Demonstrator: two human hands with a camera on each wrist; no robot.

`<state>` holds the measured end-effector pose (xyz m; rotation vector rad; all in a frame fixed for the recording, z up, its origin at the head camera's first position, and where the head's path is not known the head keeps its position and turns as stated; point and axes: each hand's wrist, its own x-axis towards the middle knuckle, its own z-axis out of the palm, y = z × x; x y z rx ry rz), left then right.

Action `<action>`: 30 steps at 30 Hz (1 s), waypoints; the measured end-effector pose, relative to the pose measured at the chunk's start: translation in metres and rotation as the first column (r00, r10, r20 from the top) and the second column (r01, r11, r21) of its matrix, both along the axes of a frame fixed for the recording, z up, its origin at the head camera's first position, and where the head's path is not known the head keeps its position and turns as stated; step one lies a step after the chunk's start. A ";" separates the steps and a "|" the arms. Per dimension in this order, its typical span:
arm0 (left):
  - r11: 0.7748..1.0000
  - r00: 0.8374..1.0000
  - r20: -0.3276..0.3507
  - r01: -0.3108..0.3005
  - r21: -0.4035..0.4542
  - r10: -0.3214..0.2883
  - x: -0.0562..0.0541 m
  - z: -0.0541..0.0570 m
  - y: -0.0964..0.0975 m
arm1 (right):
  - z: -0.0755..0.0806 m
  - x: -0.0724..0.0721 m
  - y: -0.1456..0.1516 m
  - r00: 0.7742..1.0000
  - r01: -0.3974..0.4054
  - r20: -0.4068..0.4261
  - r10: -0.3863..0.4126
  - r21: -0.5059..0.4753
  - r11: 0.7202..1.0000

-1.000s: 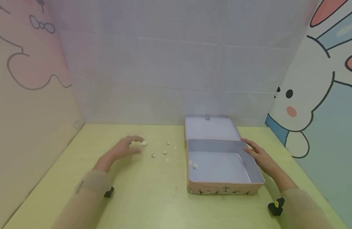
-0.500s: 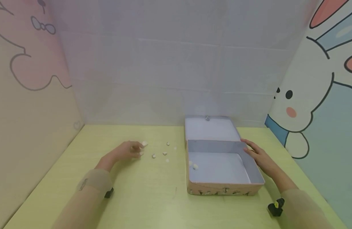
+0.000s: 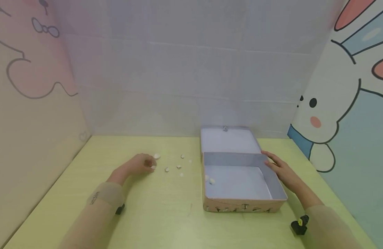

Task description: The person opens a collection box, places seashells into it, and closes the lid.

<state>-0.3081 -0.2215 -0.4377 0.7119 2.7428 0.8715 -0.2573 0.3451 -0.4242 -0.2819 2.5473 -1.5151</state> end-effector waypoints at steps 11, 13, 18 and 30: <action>0.999 0.999 -0.048 0.011 -0.030 -0.013 -0.002 0.000 0.003 | -0.001 0.001 0.000 1.000 0.000 -0.008 0.000 0.011 1.000; 1.000 0.999 -0.045 -0.005 -0.029 0.004 -0.001 0.003 0.005 | -0.001 0.001 0.001 1.000 0.000 -0.008 0.000 0.008 1.000; 0.999 0.999 -0.007 -0.040 0.000 0.040 0.001 0.011 0.010 | -0.001 0.001 0.000 1.000 0.006 0.001 -0.006 0.008 1.000; 0.999 0.995 -0.101 0.018 -0.034 -0.021 0.009 0.025 0.023 | 0.001 0.002 -0.001 1.000 0.002 0.005 -0.002 -0.009 1.000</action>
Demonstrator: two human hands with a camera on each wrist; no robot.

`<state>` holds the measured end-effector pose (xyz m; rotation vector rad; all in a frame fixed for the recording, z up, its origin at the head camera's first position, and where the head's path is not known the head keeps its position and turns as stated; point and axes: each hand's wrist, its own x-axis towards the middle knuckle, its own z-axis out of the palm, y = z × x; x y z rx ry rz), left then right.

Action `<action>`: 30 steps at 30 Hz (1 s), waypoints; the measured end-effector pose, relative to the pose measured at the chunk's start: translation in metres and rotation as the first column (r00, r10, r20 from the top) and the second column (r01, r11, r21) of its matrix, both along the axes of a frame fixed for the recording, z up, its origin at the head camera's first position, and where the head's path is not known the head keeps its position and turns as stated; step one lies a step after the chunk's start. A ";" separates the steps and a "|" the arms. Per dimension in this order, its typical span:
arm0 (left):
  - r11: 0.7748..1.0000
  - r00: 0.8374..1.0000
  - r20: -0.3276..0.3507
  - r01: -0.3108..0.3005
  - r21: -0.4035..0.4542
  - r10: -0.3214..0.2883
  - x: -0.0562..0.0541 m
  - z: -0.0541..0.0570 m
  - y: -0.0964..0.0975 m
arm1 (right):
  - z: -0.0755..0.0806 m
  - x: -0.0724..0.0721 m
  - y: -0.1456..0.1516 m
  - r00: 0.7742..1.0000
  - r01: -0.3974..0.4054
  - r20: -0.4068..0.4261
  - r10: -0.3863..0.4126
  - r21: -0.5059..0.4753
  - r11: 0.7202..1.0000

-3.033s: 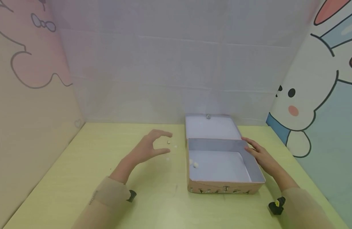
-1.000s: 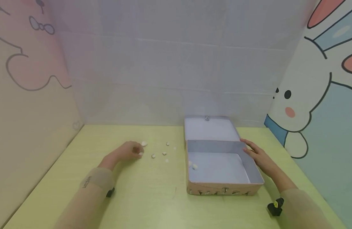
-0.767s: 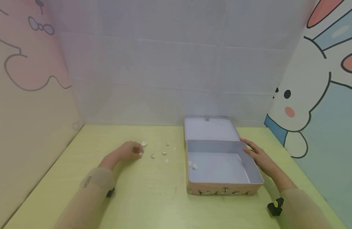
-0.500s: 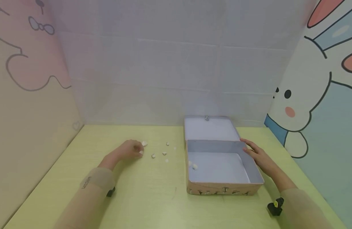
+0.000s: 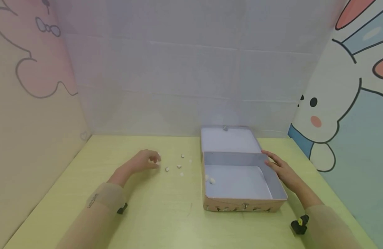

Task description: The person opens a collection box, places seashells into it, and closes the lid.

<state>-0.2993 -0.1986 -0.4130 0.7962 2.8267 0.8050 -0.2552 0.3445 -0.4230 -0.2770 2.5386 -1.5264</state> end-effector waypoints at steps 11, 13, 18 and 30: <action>1.000 0.994 -0.110 0.022 0.007 -0.021 0.009 0.010 0.015 | -0.002 -0.001 -0.001 1.000 0.009 -0.005 -0.009 0.022 1.000; 1.000 0.992 -0.126 0.021 0.004 -0.021 0.011 0.010 0.019 | -0.002 -0.002 -0.001 1.000 0.010 -0.005 -0.009 0.022 1.000; 0.999 0.987 -0.158 0.028 0.020 -0.025 0.016 0.011 0.029 | -0.004 -0.003 0.000 1.000 0.007 -0.001 -0.007 0.016 1.000; 0.996 0.954 -0.300 0.042 0.075 -0.018 0.039 0.025 0.057 | -0.007 -0.004 -0.002 1.000 0.014 0.006 -0.015 0.025 1.000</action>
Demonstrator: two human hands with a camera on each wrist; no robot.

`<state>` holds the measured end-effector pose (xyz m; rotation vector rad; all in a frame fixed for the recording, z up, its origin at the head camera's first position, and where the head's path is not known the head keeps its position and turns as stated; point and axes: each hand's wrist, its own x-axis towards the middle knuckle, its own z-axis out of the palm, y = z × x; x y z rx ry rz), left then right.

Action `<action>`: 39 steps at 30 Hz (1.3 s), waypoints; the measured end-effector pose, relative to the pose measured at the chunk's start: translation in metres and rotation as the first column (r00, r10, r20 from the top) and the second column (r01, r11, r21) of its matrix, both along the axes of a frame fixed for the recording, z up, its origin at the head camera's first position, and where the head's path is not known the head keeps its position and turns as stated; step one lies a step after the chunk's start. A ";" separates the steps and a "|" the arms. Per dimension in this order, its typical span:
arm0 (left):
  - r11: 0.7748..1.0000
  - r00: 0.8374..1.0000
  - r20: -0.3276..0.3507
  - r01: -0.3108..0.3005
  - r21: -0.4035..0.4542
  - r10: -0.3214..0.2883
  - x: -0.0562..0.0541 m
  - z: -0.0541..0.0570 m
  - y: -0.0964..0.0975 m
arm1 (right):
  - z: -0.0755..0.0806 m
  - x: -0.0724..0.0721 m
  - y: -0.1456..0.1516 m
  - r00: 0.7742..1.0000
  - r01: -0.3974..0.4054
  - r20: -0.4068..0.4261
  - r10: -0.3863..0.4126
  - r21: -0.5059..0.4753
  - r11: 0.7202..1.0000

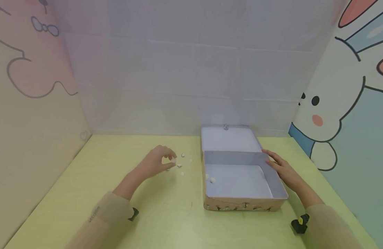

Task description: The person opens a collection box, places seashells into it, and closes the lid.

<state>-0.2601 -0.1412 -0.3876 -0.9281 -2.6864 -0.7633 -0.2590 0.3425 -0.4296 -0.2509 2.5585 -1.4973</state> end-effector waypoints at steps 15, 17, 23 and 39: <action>0.974 0.991 -0.131 0.057 0.218 -0.028 0.013 0.012 0.041 | 0.003 0.002 -0.001 1.000 0.003 -0.005 -0.003 0.002 1.000; 0.970 0.990 -0.133 0.066 0.232 -0.036 0.015 0.013 0.047 | 0.003 0.002 0.000 1.000 0.002 -0.008 -0.002 0.001 1.000; 0.963 0.988 -0.145 0.094 0.252 -0.058 0.018 0.015 0.062 | 0.004 0.002 0.000 1.000 -0.005 -0.009 0.005 -0.008 1.000; 0.956 0.982 -0.116 0.175 0.234 -0.152 0.023 0.008 0.096 | 0.002 0.001 0.000 1.000 0.002 -0.003 -0.002 0.009 1.000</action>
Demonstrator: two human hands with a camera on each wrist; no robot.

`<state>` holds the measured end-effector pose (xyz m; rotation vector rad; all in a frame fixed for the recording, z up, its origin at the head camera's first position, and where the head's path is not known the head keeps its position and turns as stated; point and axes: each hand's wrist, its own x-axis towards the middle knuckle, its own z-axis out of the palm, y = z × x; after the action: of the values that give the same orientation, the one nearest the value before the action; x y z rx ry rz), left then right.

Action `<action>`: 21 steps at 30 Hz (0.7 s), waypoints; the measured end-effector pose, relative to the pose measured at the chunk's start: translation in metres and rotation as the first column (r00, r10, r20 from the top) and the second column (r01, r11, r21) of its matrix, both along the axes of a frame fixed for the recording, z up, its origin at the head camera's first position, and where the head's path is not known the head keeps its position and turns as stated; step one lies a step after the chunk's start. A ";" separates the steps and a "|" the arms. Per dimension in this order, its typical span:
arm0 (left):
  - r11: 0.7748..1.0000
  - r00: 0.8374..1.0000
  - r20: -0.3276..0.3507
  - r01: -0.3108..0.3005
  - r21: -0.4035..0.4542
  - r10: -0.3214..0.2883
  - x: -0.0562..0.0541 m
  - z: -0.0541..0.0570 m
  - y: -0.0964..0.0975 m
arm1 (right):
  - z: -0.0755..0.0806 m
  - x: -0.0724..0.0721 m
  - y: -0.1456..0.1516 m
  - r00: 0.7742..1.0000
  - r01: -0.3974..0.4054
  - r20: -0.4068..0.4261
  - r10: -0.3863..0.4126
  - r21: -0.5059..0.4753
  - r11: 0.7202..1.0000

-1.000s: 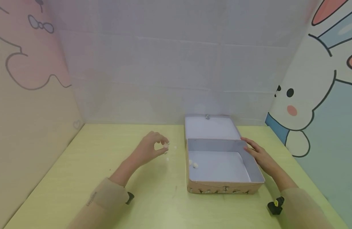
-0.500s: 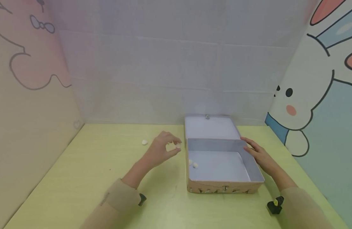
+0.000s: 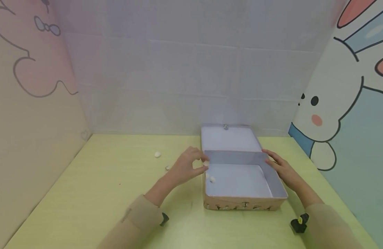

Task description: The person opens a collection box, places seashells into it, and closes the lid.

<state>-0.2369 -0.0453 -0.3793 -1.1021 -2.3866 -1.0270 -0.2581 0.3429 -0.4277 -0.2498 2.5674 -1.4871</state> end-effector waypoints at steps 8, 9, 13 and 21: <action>0.998 0.999 0.039 0.023 -0.059 -0.021 -0.005 -0.013 0.016 | 0.000 0.000 0.000 1.000 0.000 -0.006 0.000 0.000 1.000; 0.997 0.999 0.035 0.028 -0.071 -0.026 -0.006 -0.014 0.018 | 0.000 0.000 0.000 1.000 0.000 -0.005 0.000 -0.002 1.000; 0.993 0.998 0.018 0.062 -0.102 -0.060 -0.008 -0.019 0.026 | 0.001 0.000 0.000 1.000 -0.001 -0.003 0.001 -0.011 1.000; 0.979 0.997 0.045 0.070 -0.192 -0.063 -0.007 -0.026 0.041 | 0.000 -0.001 0.000 1.000 0.000 -0.004 0.000 -0.015 1.000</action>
<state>-0.2438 -0.0047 -0.4048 -1.2466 -2.5396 -0.8576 -0.2590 0.3428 -0.4273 -0.2547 2.5600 -1.5083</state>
